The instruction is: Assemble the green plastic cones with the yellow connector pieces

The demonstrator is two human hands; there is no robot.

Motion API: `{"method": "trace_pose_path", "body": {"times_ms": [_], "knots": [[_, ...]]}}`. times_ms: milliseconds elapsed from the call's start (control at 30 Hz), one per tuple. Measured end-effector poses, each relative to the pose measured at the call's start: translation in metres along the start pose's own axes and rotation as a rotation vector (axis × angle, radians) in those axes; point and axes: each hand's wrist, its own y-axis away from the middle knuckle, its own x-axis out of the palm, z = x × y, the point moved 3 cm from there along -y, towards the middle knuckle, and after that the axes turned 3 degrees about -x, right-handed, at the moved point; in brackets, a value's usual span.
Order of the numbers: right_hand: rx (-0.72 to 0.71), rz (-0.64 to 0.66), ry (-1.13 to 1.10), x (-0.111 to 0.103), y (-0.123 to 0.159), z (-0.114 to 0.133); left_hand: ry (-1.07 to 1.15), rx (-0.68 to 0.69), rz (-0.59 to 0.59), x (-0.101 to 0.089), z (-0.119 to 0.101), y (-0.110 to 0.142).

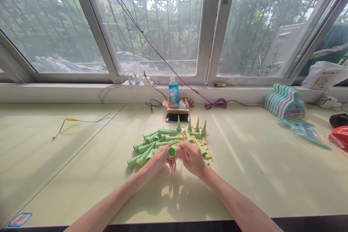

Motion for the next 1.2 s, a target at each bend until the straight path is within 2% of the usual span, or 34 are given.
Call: {"method": "trace_pose_path", "body": {"times_ms": [167, 400, 800, 1200], "knots": [[0.003, -0.028, 0.072, -0.001, 0.000, -0.002, -0.016, 0.064, -0.017, -0.002, 0.000, -0.001], [-0.034, -0.062, 0.078, 0.000, 0.000, -0.005, -0.170, 0.213, -0.072, -0.003, -0.007, 0.000], [0.043, -0.031, 0.096, 0.001, 0.004, -0.011, -0.309, 0.347, -0.244, -0.004, -0.003, 0.002], [0.114, -0.010, 0.041, 0.003, 0.004, -0.013, -0.399, 0.418, -0.333, -0.003, -0.009, 0.005]]}}
